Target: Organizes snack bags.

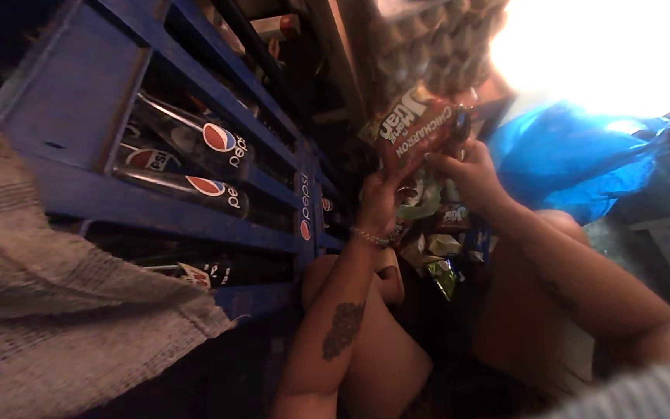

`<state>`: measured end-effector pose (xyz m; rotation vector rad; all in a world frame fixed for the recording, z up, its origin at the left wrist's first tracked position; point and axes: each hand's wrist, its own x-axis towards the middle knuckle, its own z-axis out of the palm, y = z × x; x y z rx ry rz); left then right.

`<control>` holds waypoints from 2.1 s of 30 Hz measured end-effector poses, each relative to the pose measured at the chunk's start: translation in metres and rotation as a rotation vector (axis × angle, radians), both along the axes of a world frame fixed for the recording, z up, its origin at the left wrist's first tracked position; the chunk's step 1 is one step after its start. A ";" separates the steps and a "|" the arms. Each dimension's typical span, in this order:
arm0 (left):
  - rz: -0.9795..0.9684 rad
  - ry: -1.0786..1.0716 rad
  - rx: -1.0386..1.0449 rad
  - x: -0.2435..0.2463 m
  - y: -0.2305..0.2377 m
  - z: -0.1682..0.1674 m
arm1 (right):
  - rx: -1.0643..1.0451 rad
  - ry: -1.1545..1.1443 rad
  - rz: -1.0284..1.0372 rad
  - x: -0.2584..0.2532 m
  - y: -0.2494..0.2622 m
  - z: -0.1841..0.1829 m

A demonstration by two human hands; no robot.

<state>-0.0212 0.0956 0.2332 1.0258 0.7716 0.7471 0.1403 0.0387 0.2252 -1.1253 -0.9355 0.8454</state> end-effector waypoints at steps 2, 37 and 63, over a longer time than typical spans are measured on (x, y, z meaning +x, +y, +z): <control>-0.014 0.002 -0.058 0.000 0.000 0.001 | 0.010 -0.016 -0.004 0.000 0.000 -0.001; 0.269 0.109 0.170 -0.004 0.011 0.002 | -0.469 -0.396 0.401 -0.006 -0.005 0.000; 0.210 0.191 0.261 -0.004 0.012 0.003 | -0.529 -0.148 0.471 -0.002 -0.004 0.006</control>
